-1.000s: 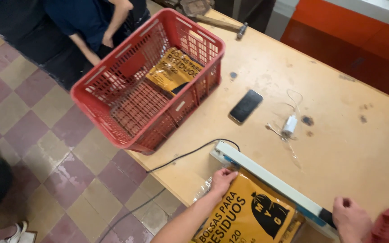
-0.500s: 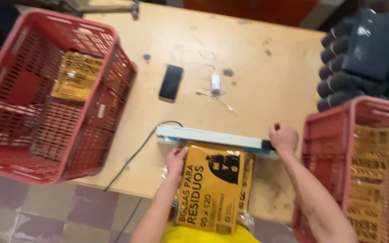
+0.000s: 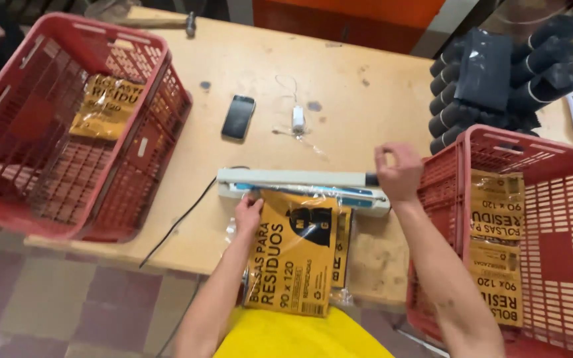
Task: Sealing individual packs of plastic bags using a manual heat sealer and organizing them into baskets.
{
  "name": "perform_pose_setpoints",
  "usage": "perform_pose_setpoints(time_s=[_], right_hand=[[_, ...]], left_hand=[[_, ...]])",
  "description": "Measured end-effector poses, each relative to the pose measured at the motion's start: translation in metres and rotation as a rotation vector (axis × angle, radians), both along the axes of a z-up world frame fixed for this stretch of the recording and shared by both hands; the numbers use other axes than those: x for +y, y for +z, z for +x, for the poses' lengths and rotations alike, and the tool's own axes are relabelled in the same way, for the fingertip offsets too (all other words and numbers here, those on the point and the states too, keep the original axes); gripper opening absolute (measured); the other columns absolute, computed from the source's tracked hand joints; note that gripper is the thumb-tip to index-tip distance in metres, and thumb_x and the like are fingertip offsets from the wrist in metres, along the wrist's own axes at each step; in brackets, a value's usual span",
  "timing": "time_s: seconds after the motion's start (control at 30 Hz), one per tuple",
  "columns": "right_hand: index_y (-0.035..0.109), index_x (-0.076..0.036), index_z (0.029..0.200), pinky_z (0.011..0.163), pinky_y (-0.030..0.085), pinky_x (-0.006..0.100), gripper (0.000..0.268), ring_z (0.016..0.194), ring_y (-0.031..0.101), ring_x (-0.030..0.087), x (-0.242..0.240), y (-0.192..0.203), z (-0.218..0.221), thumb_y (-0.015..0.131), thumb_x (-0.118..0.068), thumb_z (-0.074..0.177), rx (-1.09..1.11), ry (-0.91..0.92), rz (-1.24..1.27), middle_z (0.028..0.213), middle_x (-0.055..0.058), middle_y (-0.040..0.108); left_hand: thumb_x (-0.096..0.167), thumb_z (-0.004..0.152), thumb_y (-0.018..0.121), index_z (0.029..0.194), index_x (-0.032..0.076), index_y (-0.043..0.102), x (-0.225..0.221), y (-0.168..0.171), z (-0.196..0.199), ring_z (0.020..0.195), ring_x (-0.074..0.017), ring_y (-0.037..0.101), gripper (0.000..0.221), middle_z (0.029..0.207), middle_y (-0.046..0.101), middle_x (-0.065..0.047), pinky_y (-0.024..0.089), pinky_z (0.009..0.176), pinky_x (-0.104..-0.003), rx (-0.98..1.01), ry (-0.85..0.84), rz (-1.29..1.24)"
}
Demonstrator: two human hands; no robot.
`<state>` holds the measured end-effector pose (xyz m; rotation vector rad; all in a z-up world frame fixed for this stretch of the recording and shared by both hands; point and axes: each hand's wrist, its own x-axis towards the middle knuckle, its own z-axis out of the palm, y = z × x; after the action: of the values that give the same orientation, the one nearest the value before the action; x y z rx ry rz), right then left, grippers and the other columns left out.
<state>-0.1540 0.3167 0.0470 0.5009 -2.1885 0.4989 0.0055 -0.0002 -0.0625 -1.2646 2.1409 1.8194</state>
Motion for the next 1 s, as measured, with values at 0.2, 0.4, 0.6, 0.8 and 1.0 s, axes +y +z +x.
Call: perform_pose_setpoints(time_s=[0.2,0.4,0.6,0.8,1.0], right_hand=[[0.076,-0.011,0.082,0.083,0.057,0.035,0.008,0.078,0.072,0.024,-0.03,0.046,0.075,0.081,-0.007,0.086,0.025,0.379,-0.366,0.083,0.001,0.075],[0.076,-0.011,0.101,0.096,0.054,0.045,0.024,0.106,0.072,0.032,-0.087,0.078,0.121,0.084,-0.012,0.079,-0.627,0.731,-0.281,0.102,0.009,0.078],[0.064,-0.013,0.127,0.093,0.062,0.027,0.036,0.106,0.071,0.016,-0.128,0.107,0.167,0.062,-0.03,0.095,-1.34,0.911,0.198,0.12,0.006,0.072],[0.083,-0.015,0.089,0.063,0.059,0.026,0.013,0.069,0.076,0.012,-0.191,0.076,0.195,0.078,-0.025,0.084,-1.054,0.912,0.038,0.084,-0.001,0.084],[0.085,-0.015,0.083,0.062,0.059,0.022,0.013,0.065,0.075,0.009,-0.276,0.105,0.234,0.084,-0.027,0.077,-0.659,0.744,-0.022,0.079,-0.004,0.082]], left_hand=[[0.018,0.089,0.079,0.092,0.011,0.077,0.015,0.06,0.041,0.077,-0.0122,0.063,0.008,0.077,0.07,-0.002,0.054,0.071,-0.029,0.336,0.117,0.182],[0.008,0.089,0.078,0.085,0.005,0.072,0.011,0.099,0.103,0.079,-0.0115,0.059,0.008,0.078,0.065,-0.002,0.05,0.075,-0.03,0.454,0.1,0.264],[0.004,0.091,0.072,0.082,0.006,0.071,-0.013,0.156,0.149,0.073,-0.0174,0.062,0.009,0.077,0.067,-0.005,0.055,0.071,-0.029,0.608,-0.031,0.231],[0.009,0.083,0.075,0.079,0.014,0.072,-0.068,0.148,0.171,0.077,-0.0088,0.061,0.007,0.078,0.069,0.003,0.049,0.076,-0.025,0.651,0.065,-0.051],[0.01,0.086,0.077,0.077,0.012,0.07,-0.15,0.182,0.214,0.077,-0.0085,0.059,0.012,0.077,0.067,0.003,0.048,0.077,-0.024,0.71,0.099,0.017]])
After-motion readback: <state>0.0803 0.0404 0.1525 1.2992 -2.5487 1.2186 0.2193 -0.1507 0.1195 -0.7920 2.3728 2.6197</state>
